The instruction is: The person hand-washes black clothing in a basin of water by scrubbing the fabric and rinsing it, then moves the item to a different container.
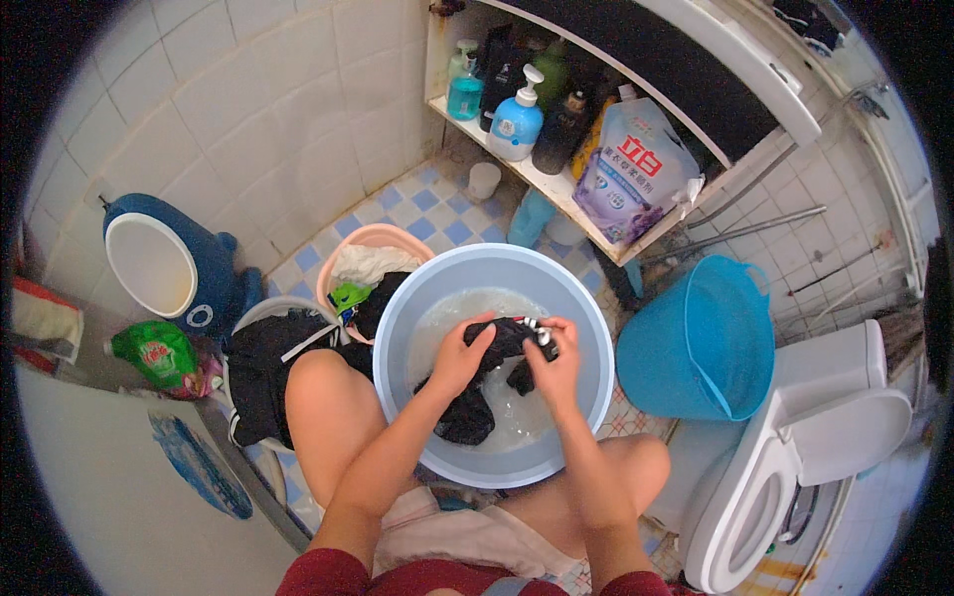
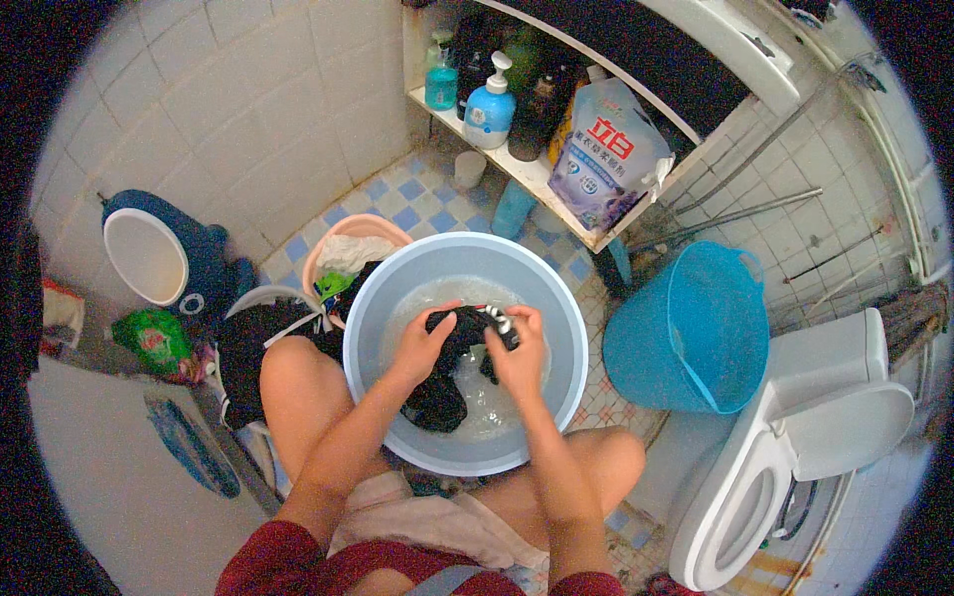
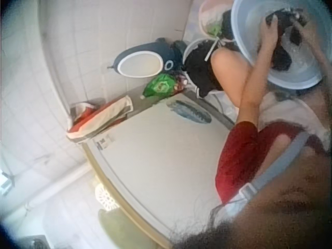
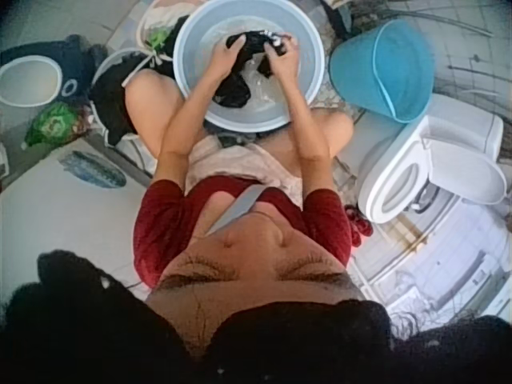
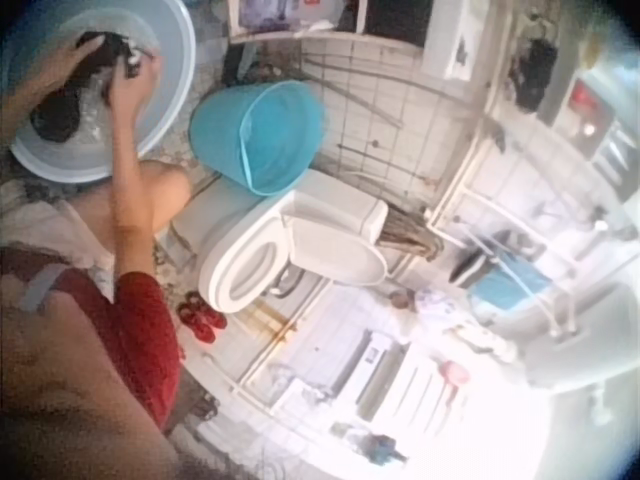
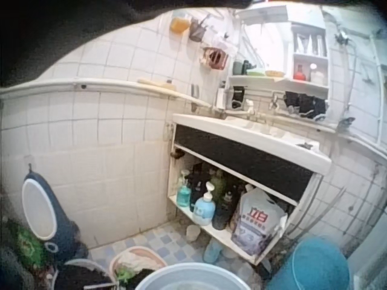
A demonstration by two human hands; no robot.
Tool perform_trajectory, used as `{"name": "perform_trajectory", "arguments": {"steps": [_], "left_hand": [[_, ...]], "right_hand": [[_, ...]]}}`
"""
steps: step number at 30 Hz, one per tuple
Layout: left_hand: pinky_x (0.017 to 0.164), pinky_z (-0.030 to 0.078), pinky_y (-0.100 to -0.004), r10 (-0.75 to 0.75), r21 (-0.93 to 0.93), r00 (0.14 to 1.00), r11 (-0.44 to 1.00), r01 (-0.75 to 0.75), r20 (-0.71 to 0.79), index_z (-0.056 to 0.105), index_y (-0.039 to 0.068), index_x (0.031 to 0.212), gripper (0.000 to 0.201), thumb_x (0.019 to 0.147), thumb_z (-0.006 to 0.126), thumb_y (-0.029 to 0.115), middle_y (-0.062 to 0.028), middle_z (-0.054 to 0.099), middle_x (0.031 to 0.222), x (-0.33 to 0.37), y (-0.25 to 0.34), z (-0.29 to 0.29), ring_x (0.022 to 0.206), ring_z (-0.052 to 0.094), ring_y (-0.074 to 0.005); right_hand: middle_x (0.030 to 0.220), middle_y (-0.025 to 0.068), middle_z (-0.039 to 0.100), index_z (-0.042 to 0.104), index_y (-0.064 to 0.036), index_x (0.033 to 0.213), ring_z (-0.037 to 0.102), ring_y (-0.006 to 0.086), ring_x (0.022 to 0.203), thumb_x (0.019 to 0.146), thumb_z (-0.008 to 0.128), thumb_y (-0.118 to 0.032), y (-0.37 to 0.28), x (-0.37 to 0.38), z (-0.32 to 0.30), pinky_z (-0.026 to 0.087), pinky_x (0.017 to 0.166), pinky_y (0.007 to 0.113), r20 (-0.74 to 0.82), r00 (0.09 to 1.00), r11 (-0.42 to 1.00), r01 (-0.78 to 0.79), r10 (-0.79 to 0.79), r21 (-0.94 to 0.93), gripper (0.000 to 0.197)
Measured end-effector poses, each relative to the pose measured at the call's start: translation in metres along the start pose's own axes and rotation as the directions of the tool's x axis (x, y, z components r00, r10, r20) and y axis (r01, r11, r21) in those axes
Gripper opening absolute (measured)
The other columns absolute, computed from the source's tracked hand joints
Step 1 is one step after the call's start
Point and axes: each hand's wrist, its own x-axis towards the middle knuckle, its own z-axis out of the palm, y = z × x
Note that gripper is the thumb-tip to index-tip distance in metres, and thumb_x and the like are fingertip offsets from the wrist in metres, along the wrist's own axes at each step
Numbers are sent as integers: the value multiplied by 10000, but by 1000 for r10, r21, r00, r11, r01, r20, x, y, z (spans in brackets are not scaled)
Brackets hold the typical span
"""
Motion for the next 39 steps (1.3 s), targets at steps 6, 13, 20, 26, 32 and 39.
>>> {"name": "perform_trajectory", "arguments": {"steps": [6, 13, 20, 26, 32, 39], "left_hand": [[874, 419, -294, -20, -260, 999, 965, 10, -36, 479, 20, 1131, 252, 900, 478, 120, -139, 553, 1128, -1, -41, 23, 1007, 531, -181], [953, 366, -352, -205, -216, 979, 956, 201, 1, 463, 7, 1226, 359, 930, 427, 207, -176, 532, 1151, -5, -39, 22, 1050, 518, -267], [929, 370, -322, -79, -146, 992, 985, 93, 97, 455, -51, 1216, 414, 933, 444, 251, -158, 525, 1169, -35, -22, 37, 1067, 488, -206], [735, 460, -331, -449, -573, 887, 699, 427, 112, 506, 21, 1143, 284, 926, 432, 188, -113, 562, 992, 2, -33, 13, 844, 546, -202], [841, 425, -324, -294, -521, 936, 777, 353, 195, 471, -19, 1189, 362, 936, 428, 237, -111, 548, 1102, -20, -48, 37, 960, 532, -195], [827, 438, -321, -335, -558, 930, 748, 359, 150, 483, 19, 1180, 338, 933, 446, 248, -87, 564, 1057, -5, -52, 20, 937, 534, -186]], "right_hand": [[1311, 227, 384, 493, 53, 1115, 354, 381, 1244, 779, 537, 9, -18, -29, 38, 276, 1025, 404, 119, 984, 983, 117, -134, 142, 342], [1322, 222, 404, 418, -2, 1253, 396, 343, 1228, 812, 458, 33, 4, -36, 47, 300, 1026, 375, 295, 955, 1000, -1, -1, 5, 444], [1252, 220, 479, 401, 7, 1272, 454, 348, 1174, 856, 448, 10, 28, -14, 34, 361, 971, 378, 92, 981, 981, -176, 168, 82, 419], [1390, 156, 353, 379, -54, 1327, 288, 293, 1316, 757, 449, 168, -23, -58, 51, 223, 1069, 368, 325, 939, 994, 102, -111, 43, 615], [1318, 172, 435, 379, -50, 1327, 370, 282, 1262, 730, 386, 138, 36, -11, 35, 250, 1056, 331, 206, 923, 915, -362, 325, 178, 626], [1371, 206, 350, 339, -21, 1337, 303, 321, 1299, 687, 372, 154, 12, -39, 52, 232, 1070, 354, 319, 946, 997, 44, -62, 65, 674]]}}
